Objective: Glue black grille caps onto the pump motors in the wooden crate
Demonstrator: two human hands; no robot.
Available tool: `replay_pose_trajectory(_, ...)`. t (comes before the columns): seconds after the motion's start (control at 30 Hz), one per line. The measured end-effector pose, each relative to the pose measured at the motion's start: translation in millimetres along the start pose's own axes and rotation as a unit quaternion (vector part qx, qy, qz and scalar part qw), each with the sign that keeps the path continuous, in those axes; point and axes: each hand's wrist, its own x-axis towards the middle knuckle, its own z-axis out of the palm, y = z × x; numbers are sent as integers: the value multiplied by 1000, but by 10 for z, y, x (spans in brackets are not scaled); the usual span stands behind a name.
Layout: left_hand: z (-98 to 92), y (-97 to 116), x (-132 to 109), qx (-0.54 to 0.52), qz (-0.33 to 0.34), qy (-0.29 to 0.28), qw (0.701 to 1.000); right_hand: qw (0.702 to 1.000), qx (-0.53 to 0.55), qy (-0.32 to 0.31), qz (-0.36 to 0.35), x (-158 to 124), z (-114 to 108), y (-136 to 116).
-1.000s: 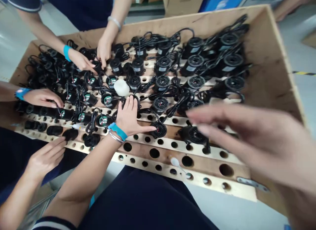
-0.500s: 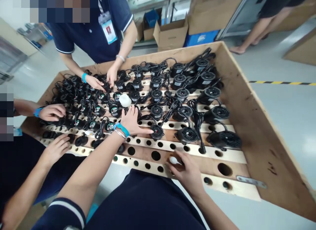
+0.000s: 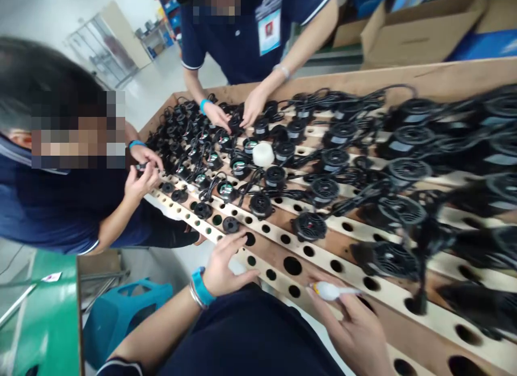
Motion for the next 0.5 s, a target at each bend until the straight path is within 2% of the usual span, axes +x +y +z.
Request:
replay_pose_trajectory(0.1,-39,-160,-491,10,-94,58,994,993,56,-56,85,155,87,-150)
replay_pose_trajectory(0.2,-150,-343,-577,27,-141,112,983,979,121,-67,150,337,238,-314)
replay_pose_trajectory(0.33,-345,-620,-251,43,-119,143,982,954,234,-96,159,585,518,-595)
replay_pose_trajectory(0.5,-487,-977,352,60,-88,96,990,954,278,-20,113,864,916,-857)
